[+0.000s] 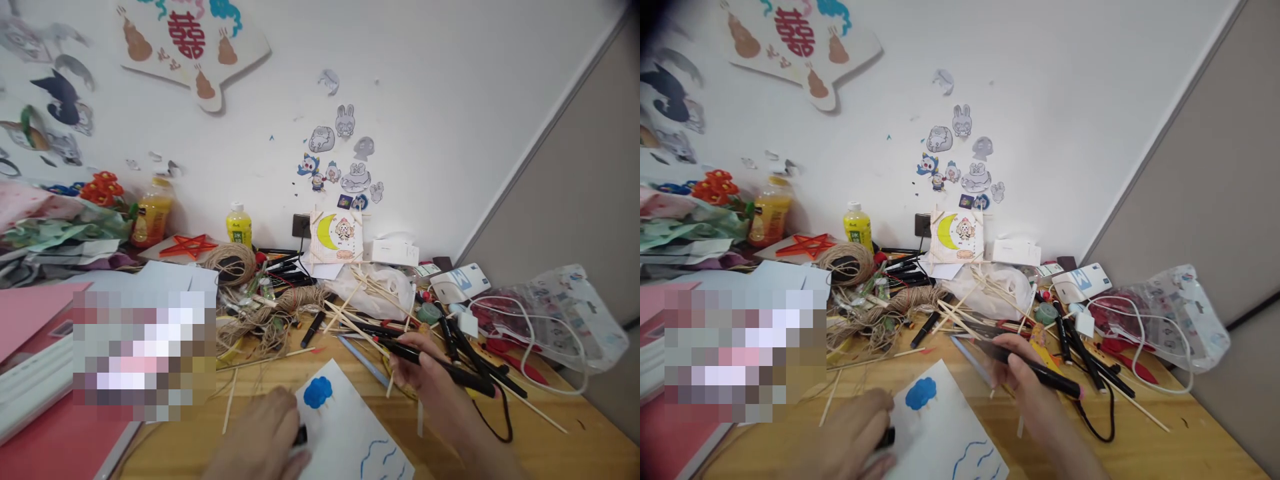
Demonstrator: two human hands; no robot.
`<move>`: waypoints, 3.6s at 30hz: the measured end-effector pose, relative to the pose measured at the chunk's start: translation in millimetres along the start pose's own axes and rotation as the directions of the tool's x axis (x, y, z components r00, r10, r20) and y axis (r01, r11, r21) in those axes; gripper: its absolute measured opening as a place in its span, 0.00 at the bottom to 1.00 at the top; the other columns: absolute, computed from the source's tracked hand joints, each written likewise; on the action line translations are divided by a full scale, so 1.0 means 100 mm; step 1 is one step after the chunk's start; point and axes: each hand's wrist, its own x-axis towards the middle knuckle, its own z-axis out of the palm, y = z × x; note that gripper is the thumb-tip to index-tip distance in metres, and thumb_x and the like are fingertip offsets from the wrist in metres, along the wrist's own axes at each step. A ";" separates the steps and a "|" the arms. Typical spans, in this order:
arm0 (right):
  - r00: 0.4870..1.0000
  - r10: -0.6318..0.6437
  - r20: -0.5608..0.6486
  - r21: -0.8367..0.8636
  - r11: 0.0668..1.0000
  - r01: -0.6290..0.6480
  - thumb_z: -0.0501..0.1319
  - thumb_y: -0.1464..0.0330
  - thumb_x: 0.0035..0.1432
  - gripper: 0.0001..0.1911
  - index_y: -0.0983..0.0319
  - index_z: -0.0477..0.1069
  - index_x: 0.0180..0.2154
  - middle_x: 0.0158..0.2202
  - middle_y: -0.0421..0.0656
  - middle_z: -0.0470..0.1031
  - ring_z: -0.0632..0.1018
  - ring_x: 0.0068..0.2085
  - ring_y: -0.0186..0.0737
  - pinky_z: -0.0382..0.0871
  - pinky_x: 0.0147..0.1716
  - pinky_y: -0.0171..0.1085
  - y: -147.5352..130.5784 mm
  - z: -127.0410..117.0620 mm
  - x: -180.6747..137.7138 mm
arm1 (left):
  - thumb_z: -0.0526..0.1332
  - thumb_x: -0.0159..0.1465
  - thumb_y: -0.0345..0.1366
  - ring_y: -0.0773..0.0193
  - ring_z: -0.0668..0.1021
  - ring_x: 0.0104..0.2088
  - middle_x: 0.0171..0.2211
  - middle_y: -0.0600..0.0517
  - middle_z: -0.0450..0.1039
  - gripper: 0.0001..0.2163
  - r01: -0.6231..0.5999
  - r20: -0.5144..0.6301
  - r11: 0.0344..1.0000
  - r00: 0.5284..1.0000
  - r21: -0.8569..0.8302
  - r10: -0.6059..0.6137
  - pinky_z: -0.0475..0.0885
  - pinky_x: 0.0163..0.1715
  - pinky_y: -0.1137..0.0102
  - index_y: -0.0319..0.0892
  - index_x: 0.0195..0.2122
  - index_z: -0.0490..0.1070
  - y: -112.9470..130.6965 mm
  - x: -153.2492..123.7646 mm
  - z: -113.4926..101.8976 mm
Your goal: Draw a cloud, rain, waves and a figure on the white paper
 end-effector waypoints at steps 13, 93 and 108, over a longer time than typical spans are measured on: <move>0.881 0.177 0.438 -0.385 0.923 0.007 0.66 0.58 0.53 0.17 0.60 0.71 0.41 0.37 0.44 0.76 0.76 0.36 0.39 0.69 0.34 0.36 0.44 0.21 -0.11 | 0.61 0.61 0.30 0.48 0.68 0.58 0.55 0.40 0.69 0.20 0.154 0.241 0.980 0.963 -0.128 -0.120 0.64 0.56 0.50 0.39 0.55 0.64 -0.21 0.24 0.12; 0.905 0.006 0.426 -0.581 0.768 0.269 0.59 0.68 0.57 0.10 0.60 0.68 0.23 0.20 0.40 0.71 0.72 0.23 0.36 0.66 0.24 0.34 0.59 0.45 -0.09 | 0.57 0.66 0.31 0.49 0.66 0.60 0.58 0.41 0.66 0.13 -0.079 0.172 0.997 0.982 -0.024 0.082 0.58 0.58 0.54 0.39 0.52 0.66 -0.11 0.17 0.17; 0.929 -0.005 0.370 -0.598 0.764 0.242 0.59 0.67 0.55 0.11 0.60 0.66 0.22 0.18 0.38 0.68 0.69 0.21 0.34 0.64 0.21 0.33 0.62 0.45 -0.10 | 0.58 0.66 0.33 0.49 0.65 0.60 0.59 0.41 0.66 0.13 -0.084 0.199 0.996 0.976 -0.021 0.087 0.58 0.58 0.54 0.38 0.51 0.67 -0.12 0.18 0.16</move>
